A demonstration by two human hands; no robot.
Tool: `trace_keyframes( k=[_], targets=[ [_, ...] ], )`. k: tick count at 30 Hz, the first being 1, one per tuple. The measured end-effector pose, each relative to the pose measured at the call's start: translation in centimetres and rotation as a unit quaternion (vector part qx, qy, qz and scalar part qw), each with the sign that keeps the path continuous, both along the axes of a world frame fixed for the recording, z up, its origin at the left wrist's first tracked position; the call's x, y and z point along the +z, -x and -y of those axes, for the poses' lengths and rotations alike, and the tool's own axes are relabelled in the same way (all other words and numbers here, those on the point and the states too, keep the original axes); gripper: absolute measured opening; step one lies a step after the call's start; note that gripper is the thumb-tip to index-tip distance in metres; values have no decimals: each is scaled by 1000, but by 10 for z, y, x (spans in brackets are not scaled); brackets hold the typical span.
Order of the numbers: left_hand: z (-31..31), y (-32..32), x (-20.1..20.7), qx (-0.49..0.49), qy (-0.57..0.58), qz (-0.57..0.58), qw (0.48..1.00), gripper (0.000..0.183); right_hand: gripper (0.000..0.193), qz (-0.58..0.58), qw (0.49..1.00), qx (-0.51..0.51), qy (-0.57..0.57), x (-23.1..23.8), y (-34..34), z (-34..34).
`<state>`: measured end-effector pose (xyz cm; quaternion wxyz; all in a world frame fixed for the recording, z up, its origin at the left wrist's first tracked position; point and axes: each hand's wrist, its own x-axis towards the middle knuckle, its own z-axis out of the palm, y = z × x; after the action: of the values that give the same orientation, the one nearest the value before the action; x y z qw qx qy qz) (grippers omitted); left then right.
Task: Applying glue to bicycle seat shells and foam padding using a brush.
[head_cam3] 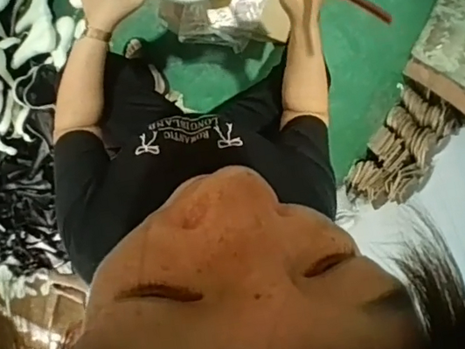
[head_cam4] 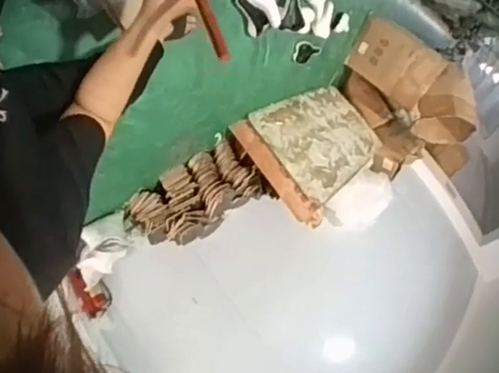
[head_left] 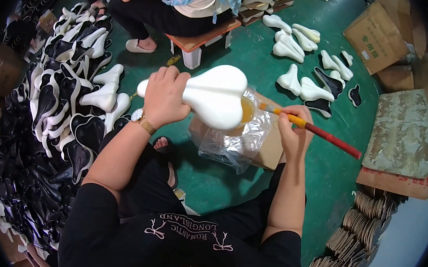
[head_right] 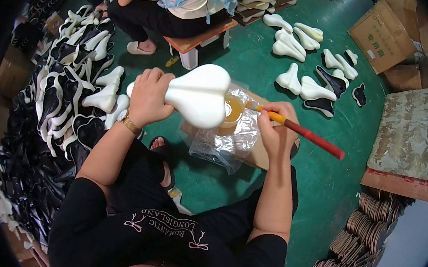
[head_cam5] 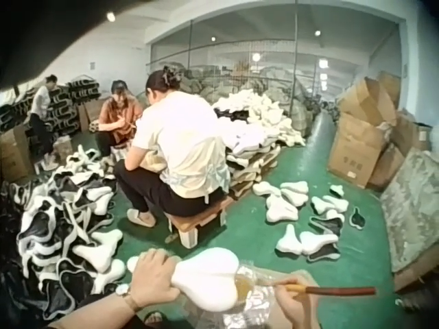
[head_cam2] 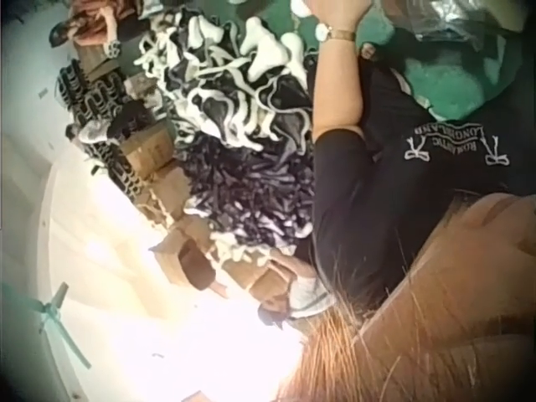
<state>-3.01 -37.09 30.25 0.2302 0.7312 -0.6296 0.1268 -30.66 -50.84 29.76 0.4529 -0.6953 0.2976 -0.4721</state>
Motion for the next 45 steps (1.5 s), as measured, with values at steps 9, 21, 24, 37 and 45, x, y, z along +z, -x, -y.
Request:
trace_keyframes(
  k=[9,21,24,37,45],
  targets=[
    [36,-20,-47,-64,-191,-476,856,45,8,72,982,-159,75,4,58,13],
    [95,-7,71,-323,-118,-344,874,32,13,161,976,-143,-16,19,62,9],
    [8,-77,-6,-110,-106,-530,834,27,17,147,983,-105,-40,11,53,6],
    [-338,-53,-310,223,-258,-619,707,79,14,2,993,-111,-41,13,-6,-10],
    [-301,-34,-322,331,-314,-580,675,84,7,-3,1000,-14,-20,6,-15,5]
  ],
)
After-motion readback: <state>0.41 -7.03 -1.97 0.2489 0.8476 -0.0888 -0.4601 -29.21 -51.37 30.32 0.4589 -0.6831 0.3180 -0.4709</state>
